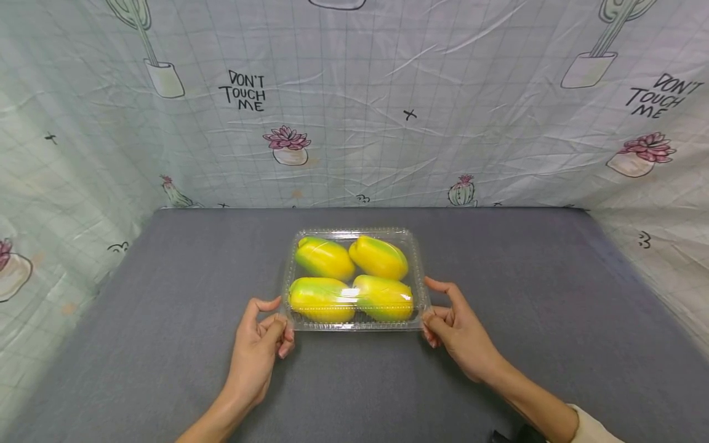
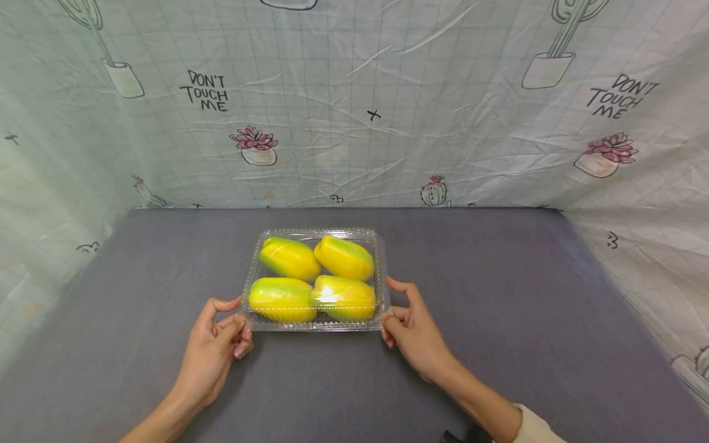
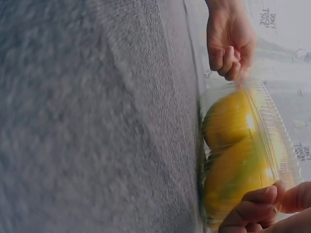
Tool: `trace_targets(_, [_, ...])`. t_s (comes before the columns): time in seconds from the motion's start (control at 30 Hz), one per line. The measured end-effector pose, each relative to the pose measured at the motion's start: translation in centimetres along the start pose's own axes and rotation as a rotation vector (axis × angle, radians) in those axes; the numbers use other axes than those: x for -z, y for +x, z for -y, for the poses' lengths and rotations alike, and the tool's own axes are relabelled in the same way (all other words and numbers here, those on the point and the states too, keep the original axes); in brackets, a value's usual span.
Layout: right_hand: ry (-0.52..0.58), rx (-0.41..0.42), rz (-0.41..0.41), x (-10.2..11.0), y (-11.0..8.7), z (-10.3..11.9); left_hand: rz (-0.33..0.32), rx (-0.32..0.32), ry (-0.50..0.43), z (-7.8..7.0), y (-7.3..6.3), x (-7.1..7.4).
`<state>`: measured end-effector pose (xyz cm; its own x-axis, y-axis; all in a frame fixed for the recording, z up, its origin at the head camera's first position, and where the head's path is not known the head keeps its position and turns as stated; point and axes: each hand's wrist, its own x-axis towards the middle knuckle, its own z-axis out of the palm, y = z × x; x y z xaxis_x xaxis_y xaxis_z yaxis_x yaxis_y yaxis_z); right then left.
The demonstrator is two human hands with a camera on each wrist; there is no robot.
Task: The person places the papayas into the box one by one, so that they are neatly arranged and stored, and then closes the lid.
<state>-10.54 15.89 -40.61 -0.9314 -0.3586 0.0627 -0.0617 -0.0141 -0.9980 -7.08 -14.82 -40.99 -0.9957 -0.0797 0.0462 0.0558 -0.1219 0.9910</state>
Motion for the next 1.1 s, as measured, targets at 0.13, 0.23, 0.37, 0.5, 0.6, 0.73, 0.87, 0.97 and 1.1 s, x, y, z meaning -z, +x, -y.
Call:
trace_targets(0.13, [0.048,0.018,-0.049,-0.5,0.1,-0.5,-0.01,0.005,0.011,0.0,-0.1,0.1])
trace_targets(0.23, [0.096,0.041,-0.065,-0.8,0.1,-0.8,-0.017,0.009,0.013,0.0,-0.2,0.1])
trace_targets(0.37, [0.154,0.066,-0.053,-1.0,0.3,-1.0,-0.025,0.01,0.01,-0.1,-0.2,0.2])
trace_targets(0.5, [0.142,0.048,-0.021,-0.8,0.4,-0.9,-0.033,0.015,0.015,-0.1,-0.2,0.2])
trace_targets(0.6, [0.089,0.007,0.008,-0.6,0.4,-0.6,-0.047,0.032,0.033,-0.3,-0.2,0.2])
trace_targets(0.73, [0.001,-0.065,0.02,0.0,0.3,0.0,-0.061,0.07,0.092,-0.5,-0.3,0.1])
trace_targets(0.87, [-0.096,-0.139,0.018,1.0,-0.1,0.7,-0.039,0.103,0.176,-0.8,-0.2,0.1])
trace_targets(0.97, [-0.147,-0.173,0.034,1.7,-0.4,1.0,-0.018,0.124,0.219,-1.1,-0.1,0.5])
trace_targets(1.1, [-0.183,-0.174,0.047,2.5,-0.6,1.4,0.003,0.143,0.249,-1.6,0.0,1.2])
